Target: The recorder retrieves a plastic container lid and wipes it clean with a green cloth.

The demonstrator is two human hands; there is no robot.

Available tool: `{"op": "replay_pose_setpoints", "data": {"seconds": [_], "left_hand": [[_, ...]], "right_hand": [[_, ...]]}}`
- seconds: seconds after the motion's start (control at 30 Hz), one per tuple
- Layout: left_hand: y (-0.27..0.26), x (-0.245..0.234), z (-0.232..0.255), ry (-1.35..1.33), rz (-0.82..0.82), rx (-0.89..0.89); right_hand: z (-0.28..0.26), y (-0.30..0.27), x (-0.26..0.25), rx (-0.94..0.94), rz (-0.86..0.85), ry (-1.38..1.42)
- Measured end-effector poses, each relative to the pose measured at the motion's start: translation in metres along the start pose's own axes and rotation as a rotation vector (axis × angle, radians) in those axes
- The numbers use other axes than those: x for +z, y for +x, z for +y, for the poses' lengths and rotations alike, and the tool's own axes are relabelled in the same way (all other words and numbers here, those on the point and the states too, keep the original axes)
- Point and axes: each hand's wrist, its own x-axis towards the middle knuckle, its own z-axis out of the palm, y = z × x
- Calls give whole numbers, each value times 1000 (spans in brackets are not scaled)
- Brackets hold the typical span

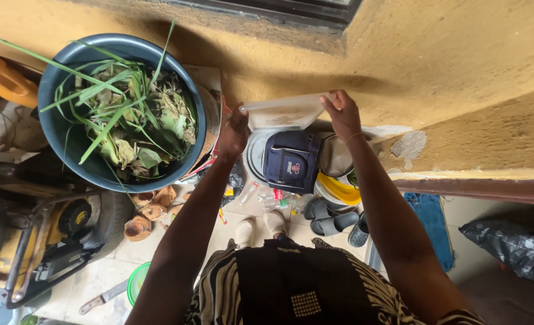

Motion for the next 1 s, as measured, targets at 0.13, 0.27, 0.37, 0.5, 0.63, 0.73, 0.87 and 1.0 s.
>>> {"op": "replay_pose_setpoints", "data": {"seconds": [0.13, 0.27, 0.37, 0.5, 0.63, 0.73, 0.87, 1.0], "left_hand": [[14, 8, -27, 38, -35, -191], [32, 18, -60, 272, 44, 194], [37, 17, -42, 97, 21, 127], [45, 25, -51, -252, -54, -30], [51, 23, -44, -321, -69, -71], [49, 18, -27, -317, -80, -81], [47, 15, -12, -293, -90, -70], [53, 14, -14, -322, -107, -7]], "right_hand": [[22, 18, 1, 11, -28, 150], [21, 26, 7, 105, 27, 99], [31, 30, 15, 101, 63, 214], [78, 29, 19, 9, 59, 371], [103, 21, 17, -96, 25, 279], [100, 20, 16, -39, -39, 245], [85, 19, 17, 17, -72, 276], [92, 27, 24, 103, -14, 218]]}}
